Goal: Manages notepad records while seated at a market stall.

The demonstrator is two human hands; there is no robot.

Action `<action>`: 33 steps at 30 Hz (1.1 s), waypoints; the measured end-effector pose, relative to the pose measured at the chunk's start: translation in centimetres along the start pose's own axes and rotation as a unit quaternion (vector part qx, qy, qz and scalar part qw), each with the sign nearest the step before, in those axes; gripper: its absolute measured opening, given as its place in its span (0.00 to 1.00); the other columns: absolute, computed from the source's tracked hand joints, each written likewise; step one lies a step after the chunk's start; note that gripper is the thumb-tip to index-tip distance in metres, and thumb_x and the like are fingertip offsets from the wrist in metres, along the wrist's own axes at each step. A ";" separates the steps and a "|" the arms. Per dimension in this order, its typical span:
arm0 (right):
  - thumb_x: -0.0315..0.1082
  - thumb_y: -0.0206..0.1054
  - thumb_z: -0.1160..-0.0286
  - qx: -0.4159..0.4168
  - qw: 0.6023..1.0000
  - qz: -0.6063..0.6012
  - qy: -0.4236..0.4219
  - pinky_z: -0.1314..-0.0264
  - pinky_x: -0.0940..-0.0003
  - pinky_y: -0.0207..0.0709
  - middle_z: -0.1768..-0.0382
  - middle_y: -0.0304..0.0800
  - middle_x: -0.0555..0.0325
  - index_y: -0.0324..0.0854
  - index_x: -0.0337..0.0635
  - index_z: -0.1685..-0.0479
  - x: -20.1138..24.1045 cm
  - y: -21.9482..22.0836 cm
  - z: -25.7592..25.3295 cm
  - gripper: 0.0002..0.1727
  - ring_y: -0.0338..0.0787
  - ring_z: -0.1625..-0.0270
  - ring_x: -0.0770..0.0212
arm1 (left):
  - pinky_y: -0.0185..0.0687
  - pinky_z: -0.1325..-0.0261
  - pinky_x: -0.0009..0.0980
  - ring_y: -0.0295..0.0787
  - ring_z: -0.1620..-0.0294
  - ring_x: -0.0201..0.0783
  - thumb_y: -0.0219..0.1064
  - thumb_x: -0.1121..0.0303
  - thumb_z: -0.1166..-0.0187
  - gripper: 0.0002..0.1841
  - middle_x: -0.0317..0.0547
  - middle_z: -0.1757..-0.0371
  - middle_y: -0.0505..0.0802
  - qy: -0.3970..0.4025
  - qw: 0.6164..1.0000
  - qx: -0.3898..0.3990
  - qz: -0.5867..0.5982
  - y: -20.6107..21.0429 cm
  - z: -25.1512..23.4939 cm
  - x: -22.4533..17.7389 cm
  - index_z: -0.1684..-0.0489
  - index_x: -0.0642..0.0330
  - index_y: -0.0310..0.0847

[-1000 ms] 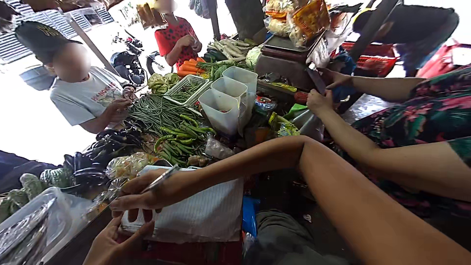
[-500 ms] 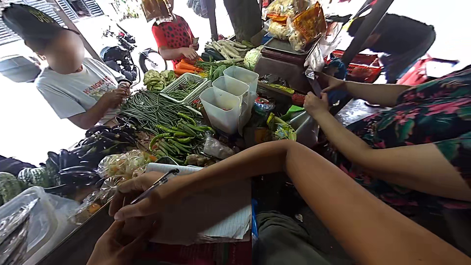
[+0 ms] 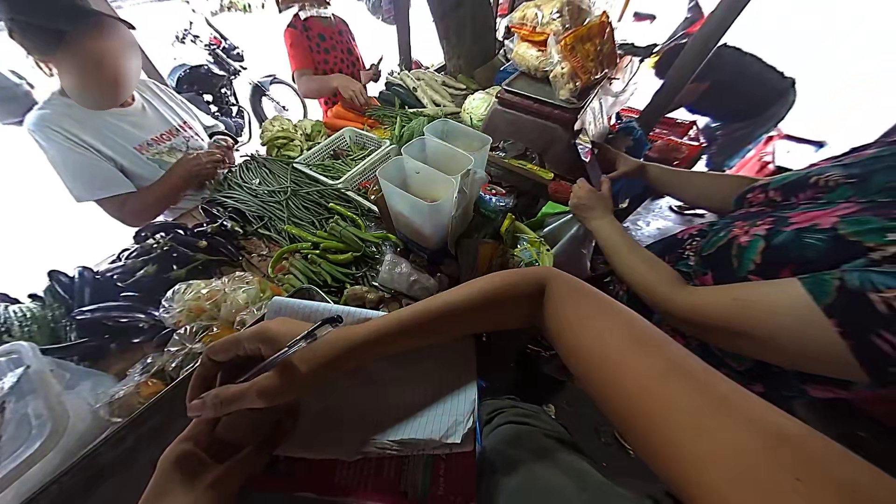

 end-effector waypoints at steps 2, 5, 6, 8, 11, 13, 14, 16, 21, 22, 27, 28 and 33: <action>0.25 0.67 0.20 -0.002 1.000 -0.008 -0.012 0.55 0.74 0.81 0.62 0.89 0.49 0.83 0.25 0.50 -0.2 0.0 0.0 0.09 0.86 0.62 0.69 | 0.91 0.49 0.25 0.92 0.55 0.22 0.81 0.80 0.43 0.26 0.28 0.56 0.94 0.007 1.000 0.000 0.003 0.0 0.0 -0.1 0.43 0.58 0.79; 0.24 0.69 0.23 -0.003 1.000 -0.016 -0.004 0.52 0.73 0.81 0.61 0.89 0.48 0.82 0.24 0.49 -0.2 -0.1 0.0 0.10 0.86 0.61 0.68 | 0.91 0.48 0.24 0.92 0.56 0.21 0.81 0.80 0.43 0.25 0.27 0.57 0.95 0.012 1.000 -0.003 -0.004 0.1 0.0 -0.2 0.44 0.59 0.80; 0.24 0.70 0.24 -0.004 1.000 -0.016 -0.003 0.52 0.72 0.81 0.61 0.89 0.47 0.82 0.24 0.49 -0.3 -0.1 -0.1 0.11 0.86 0.61 0.67 | 0.90 0.48 0.24 0.92 0.55 0.21 0.81 0.80 0.43 0.25 0.28 0.57 0.94 0.011 1.000 -0.005 -0.010 0.0 0.0 -0.1 0.44 0.59 0.80; 0.24 0.70 0.24 -0.003 1.000 -0.012 -0.008 0.52 0.72 0.81 0.59 0.90 0.47 0.82 0.24 0.48 -0.5 0.0 -0.2 0.11 0.87 0.60 0.67 | 0.90 0.44 0.28 0.92 0.52 0.25 0.82 0.77 0.42 0.26 0.32 0.53 0.94 0.010 1.000 -0.003 -0.011 -0.1 -0.1 0.1 0.42 0.61 0.79; 0.24 0.69 0.24 -0.004 1.000 -0.001 -0.008 0.52 0.72 0.81 0.61 0.90 0.48 0.83 0.25 0.49 -0.4 -0.1 -0.2 0.11 0.87 0.61 0.67 | 0.90 0.38 0.35 0.93 0.47 0.34 0.84 0.73 0.39 0.29 0.42 0.47 0.94 0.026 1.000 0.011 0.007 0.0 -0.4 0.2 0.37 0.65 0.78; 0.25 0.69 0.23 0.000 1.000 0.006 0.001 0.52 0.71 0.81 0.61 0.90 0.48 0.82 0.25 0.49 -0.1 -0.2 0.0 0.11 0.87 0.60 0.67 | 0.91 0.42 0.32 0.93 0.49 0.31 0.84 0.73 0.41 0.29 0.37 0.49 0.94 0.030 1.000 0.011 -0.002 0.0 -0.4 0.3 0.39 0.62 0.78; 0.25 0.69 0.23 0.001 1.000 0.007 0.000 0.53 0.72 0.81 0.61 0.89 0.48 0.82 0.25 0.49 -0.1 -0.2 0.0 0.11 0.86 0.61 0.67 | 0.90 0.39 0.36 0.93 0.48 0.35 0.84 0.72 0.40 0.29 0.42 0.48 0.94 0.031 0.999 0.013 0.007 -0.1 -0.5 0.4 0.38 0.65 0.79; 0.25 0.69 0.23 -0.002 1.000 0.005 -0.003 0.53 0.72 0.81 0.62 0.89 0.49 0.83 0.25 0.49 -0.2 -0.2 -0.1 0.11 0.86 0.61 0.67 | 0.90 0.40 0.35 0.93 0.49 0.34 0.85 0.72 0.39 0.27 0.42 0.49 0.94 0.023 1.000 0.007 -0.003 -0.1 -0.4 0.2 0.40 0.65 0.80; 0.25 0.68 0.23 0.002 1.000 -0.001 -0.005 0.53 0.73 0.80 0.61 0.89 0.48 0.82 0.24 0.49 -0.2 -0.1 -0.1 0.11 0.86 0.61 0.68 | 0.91 0.47 0.27 0.92 0.54 0.24 0.83 0.76 0.42 0.26 0.30 0.55 0.94 0.021 1.000 0.006 -0.015 0.0 -0.3 0.0 0.43 0.59 0.79; 0.25 0.68 0.22 0.003 1.000 -0.001 -0.003 0.53 0.72 0.80 0.61 0.89 0.48 0.82 0.24 0.49 -0.1 -0.1 -0.1 0.11 0.86 0.61 0.68 | 0.91 0.46 0.27 0.92 0.54 0.24 0.83 0.76 0.41 0.26 0.30 0.54 0.94 0.020 1.000 0.007 -0.013 0.0 -0.3 0.0 0.42 0.59 0.79; 0.24 0.68 0.22 0.000 1.000 -0.007 -0.002 0.54 0.73 0.80 0.62 0.88 0.48 0.82 0.24 0.50 0.1 -0.1 0.0 0.10 0.85 0.62 0.68 | 0.90 0.49 0.26 0.92 0.56 0.23 0.82 0.76 0.41 0.25 0.29 0.56 0.94 0.004 1.000 -0.004 -0.008 -0.1 -0.2 0.1 0.44 0.58 0.79; 0.24 0.68 0.23 0.000 1.000 -0.008 -0.003 0.54 0.73 0.80 0.62 0.89 0.48 0.82 0.24 0.50 0.1 -0.1 0.0 0.10 0.85 0.62 0.68 | 0.90 0.50 0.26 0.92 0.57 0.23 0.82 0.76 0.41 0.25 0.29 0.56 0.94 0.002 1.000 -0.007 -0.009 -0.1 -0.1 0.1 0.44 0.58 0.79; 0.24 0.69 0.23 -0.004 1.000 -0.013 -0.019 0.55 0.73 0.80 0.63 0.89 0.49 0.83 0.25 0.50 -0.3 -0.1 -0.2 0.10 0.85 0.63 0.68 | 0.91 0.47 0.27 0.92 0.54 0.24 0.82 0.78 0.41 0.25 0.29 0.56 0.94 0.009 1.000 -0.004 0.001 -0.1 -0.1 0.2 0.43 0.58 0.79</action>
Point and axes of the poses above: each hand's wrist, its own z-axis away from the middle knuckle, its own y-axis out of the palm, x = y × z, the point moved 8 cm from there along -z, towards the middle knuckle
